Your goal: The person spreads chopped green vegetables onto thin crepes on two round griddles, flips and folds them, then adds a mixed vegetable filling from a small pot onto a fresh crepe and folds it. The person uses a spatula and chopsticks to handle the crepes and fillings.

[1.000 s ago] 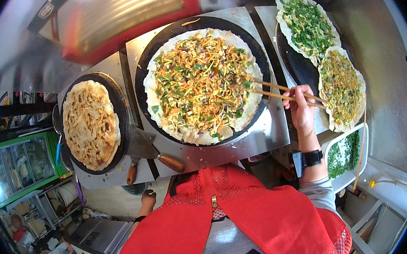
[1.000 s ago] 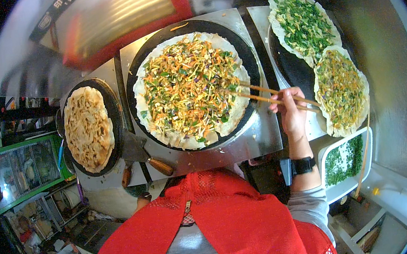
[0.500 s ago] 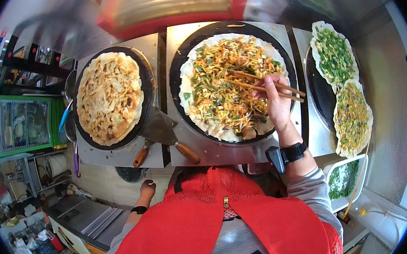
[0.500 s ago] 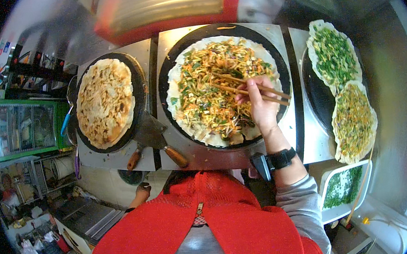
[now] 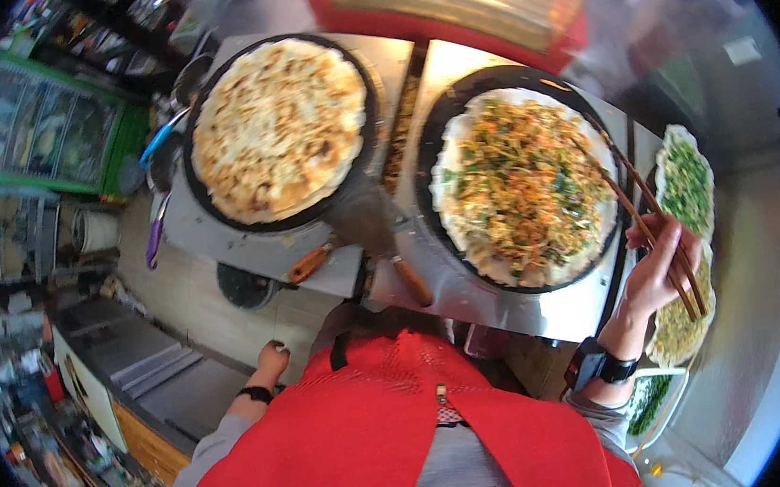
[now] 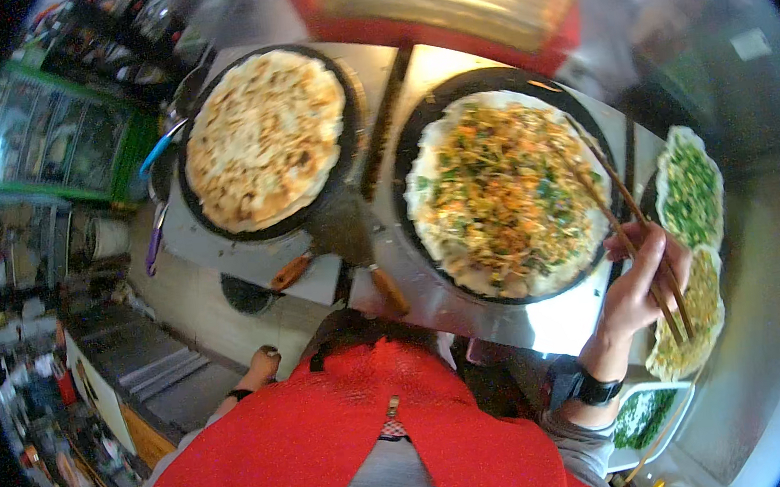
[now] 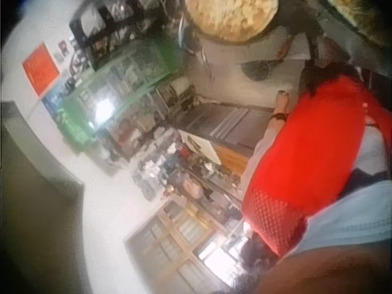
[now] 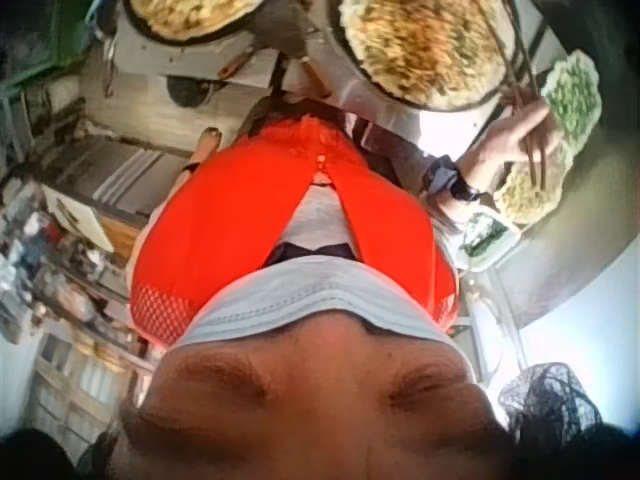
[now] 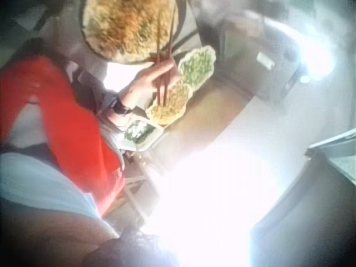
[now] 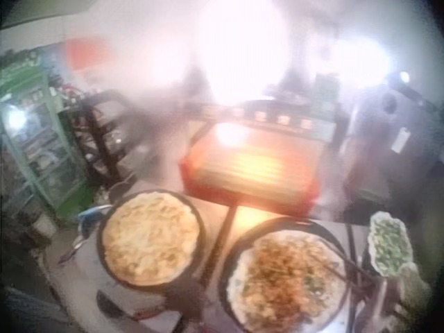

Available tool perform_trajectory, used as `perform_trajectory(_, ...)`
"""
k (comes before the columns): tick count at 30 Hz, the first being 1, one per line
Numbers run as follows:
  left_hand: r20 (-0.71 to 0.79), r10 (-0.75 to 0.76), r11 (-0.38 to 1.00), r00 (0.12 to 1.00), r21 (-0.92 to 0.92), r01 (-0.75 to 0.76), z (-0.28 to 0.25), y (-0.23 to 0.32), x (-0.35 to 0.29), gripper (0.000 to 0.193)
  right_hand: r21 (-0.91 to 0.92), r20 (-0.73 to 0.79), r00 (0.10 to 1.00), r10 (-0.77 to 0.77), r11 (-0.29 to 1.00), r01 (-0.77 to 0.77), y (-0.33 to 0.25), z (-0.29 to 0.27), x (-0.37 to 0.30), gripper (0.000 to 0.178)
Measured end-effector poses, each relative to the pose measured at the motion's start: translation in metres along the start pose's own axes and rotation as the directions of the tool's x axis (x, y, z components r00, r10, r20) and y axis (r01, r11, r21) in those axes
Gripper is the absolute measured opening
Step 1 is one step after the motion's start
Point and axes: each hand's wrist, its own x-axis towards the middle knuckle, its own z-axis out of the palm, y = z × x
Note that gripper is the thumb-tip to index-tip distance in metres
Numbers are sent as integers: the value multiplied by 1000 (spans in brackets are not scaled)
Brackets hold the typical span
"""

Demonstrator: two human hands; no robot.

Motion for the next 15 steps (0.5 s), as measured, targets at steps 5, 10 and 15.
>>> perform_trajectory(5,-56,104,994,993,-13,-105,-11,-31,31,33,-104,-84,996,32,994,-41,-19,28,-22,19)
perform_trajectory(10,-8,263,964,965,-38,-263,-30,-86,86,32,-660,-185,982,31,736,-148,-39,46,-51,21)
perform_trajectory(15,-31,65,987,997,-143,-68,-81,-137,116,34,-268,-124,943,308,905,-330,-77,145,-94,23)
